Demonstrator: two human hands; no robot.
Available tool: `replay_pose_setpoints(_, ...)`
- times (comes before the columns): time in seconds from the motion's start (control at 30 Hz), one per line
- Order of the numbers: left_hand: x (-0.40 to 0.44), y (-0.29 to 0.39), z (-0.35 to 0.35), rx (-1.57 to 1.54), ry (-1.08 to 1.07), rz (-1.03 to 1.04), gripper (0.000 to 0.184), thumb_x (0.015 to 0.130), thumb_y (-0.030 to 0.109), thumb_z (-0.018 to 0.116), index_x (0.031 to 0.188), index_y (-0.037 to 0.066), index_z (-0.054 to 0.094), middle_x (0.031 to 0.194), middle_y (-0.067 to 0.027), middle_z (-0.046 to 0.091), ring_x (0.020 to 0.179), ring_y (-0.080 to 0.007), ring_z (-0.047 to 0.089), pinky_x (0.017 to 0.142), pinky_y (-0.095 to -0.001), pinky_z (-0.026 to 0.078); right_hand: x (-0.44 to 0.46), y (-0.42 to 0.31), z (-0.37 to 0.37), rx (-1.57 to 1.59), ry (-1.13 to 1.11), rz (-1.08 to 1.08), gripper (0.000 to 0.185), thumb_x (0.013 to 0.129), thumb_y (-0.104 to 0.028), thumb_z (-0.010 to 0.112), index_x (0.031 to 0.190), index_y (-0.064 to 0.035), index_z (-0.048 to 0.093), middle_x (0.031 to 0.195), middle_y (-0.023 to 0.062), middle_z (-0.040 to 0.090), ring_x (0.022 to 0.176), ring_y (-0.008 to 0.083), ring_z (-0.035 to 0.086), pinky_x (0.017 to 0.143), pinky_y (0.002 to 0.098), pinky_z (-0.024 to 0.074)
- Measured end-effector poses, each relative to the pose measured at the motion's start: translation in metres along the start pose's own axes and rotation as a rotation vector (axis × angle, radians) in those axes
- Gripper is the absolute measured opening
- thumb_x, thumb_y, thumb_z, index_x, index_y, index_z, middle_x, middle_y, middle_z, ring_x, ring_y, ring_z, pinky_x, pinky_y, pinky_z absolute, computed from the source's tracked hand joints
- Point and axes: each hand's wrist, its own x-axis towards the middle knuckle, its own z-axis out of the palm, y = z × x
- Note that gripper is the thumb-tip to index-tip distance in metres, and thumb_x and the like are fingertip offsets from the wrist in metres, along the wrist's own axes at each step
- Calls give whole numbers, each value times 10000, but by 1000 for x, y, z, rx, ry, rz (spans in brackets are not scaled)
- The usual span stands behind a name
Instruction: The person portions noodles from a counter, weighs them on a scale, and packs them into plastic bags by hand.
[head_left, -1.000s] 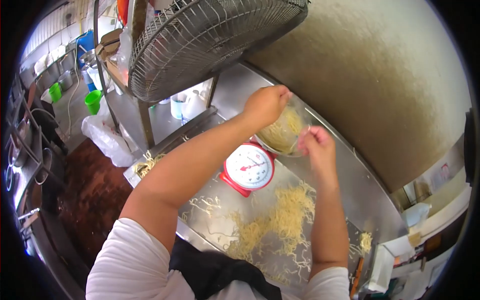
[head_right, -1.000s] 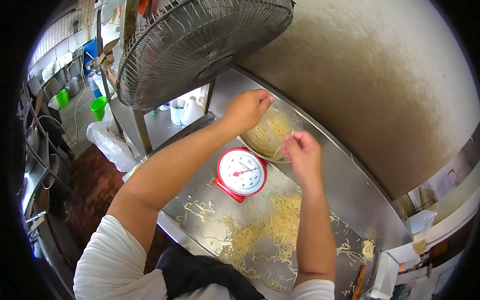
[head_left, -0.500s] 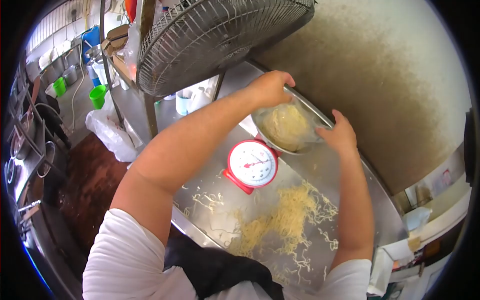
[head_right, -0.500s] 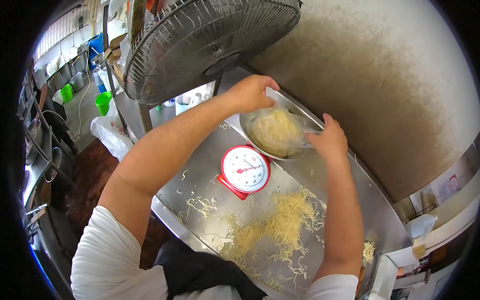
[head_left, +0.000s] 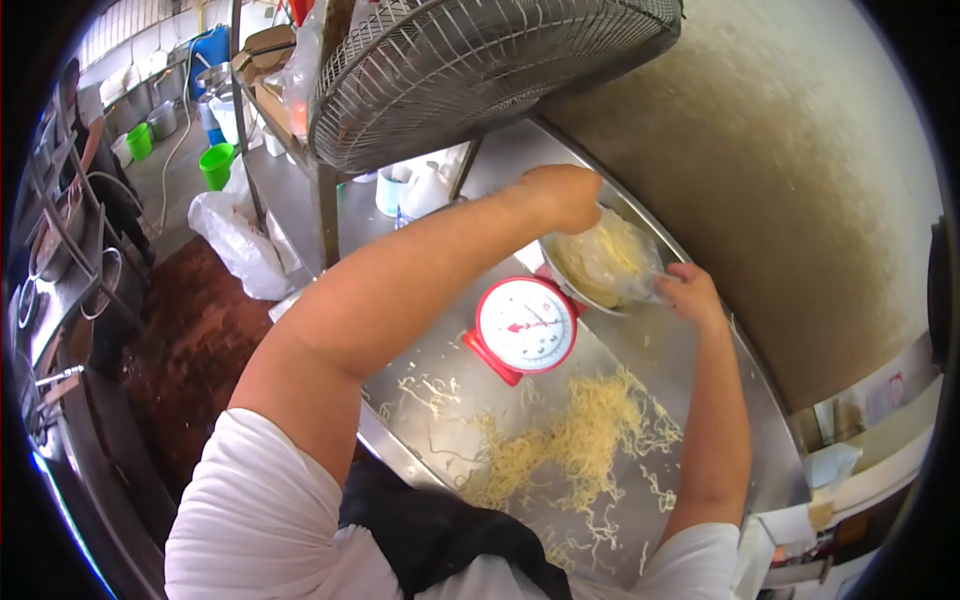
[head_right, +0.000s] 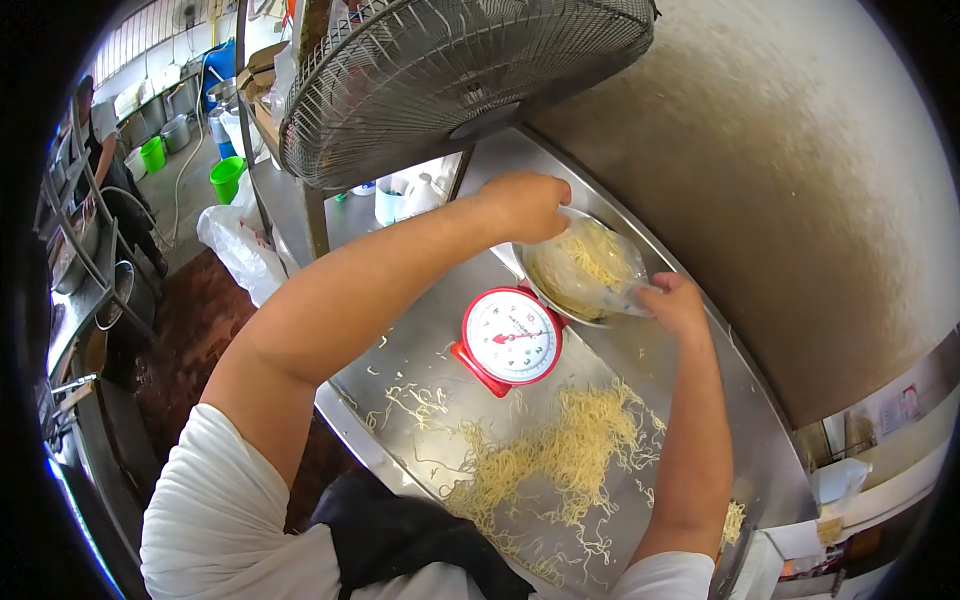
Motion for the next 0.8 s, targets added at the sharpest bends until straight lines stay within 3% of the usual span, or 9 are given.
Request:
replay_pose_setpoints(0.07,4,-3,4,41,-25,-10,286,839,178,560,1106,98,627,1027,-153,660,980,-335,617,851,-422,485,-2,1,1,1,-46,40,431,788,-263,681,1119,-1,597,727,53,612,548,123,571,437,273,435)
replay_pose_setpoints(0.13,6,-1,8,-81,245,50,271,851,134,528,1101,105,630,1012,-161,661,967,-341,619,846,-425,486,5,6,-1,58,-117,78,308,838,-217,616,1067,-11,614,767,73,628,567,133,601,438,278,456)
replay_pose_setpoints(0.2,10,1,7,-257,454,73,258,863,104,503,1088,101,630,989,-175,660,951,-351,621,839,-430,485,7,-14,-7,149,203,8,206,909,-199,496,1012,-65,614,699,31,587,526,99,567,404,257,429)
replay_pose_setpoints(0.33,18,27,-16,-592,694,186,197,893,114,482,1012,42,622,972,-203,650,942,-372,617,831,-435,478,3,-67,-58,662,246,-117,143,927,-205,455,970,-146,578,621,-36,468,478,52,479,398,200,393)
replay_pose_setpoints(0.43,14,60,-46,-742,923,283,172,902,118,488,956,7,608,876,-204,649,850,-365,633,774,-427,486,-9,-105,-88,700,268,-359,114,924,-197,464,958,-156,565,632,-61,449,488,34,446,412,178,366)
replay_pose_setpoints(0.5,-4,78,-78,-831,913,354,170,913,98,468,952,-8,594,700,-166,618,656,-292,633,646,-392,491,-21,-116,-113,742,242,-467,117,933,-221,481,974,-157,570,663,-73,441,505,15,428,420,169,341)
replay_pose_setpoints(0.63,-42,92,-114,-1102,734,408,192,934,82,420,958,-34,572,582,-58,536,534,-117,555,499,-297,444,-58,-119,-128,840,309,-469,161,937,-274,525,1031,-158,582,719,-85,435,532,-13,413,421,170,315)
replay_pose_setpoints(0.7,-65,83,-113,-1157,603,344,192,939,90,424,964,-33,569,578,-55,535,521,-110,545,487,-283,438,-68,-87,-122,798,175,-486,196,919,-278,556,1064,-148,583,725,-89,432,531,-13,394,405,161,309)
replay_pose_setpoints(0.8,-109,62,-90,-1178,446,272,193,950,113,427,978,-9,573,567,-34,528,497,-91,523,467,-258,427,-109,-56,-77,664,64,-351,163,878,-280,601,881,-134,528,719,-77,429,509,-7,369,352,147,307)
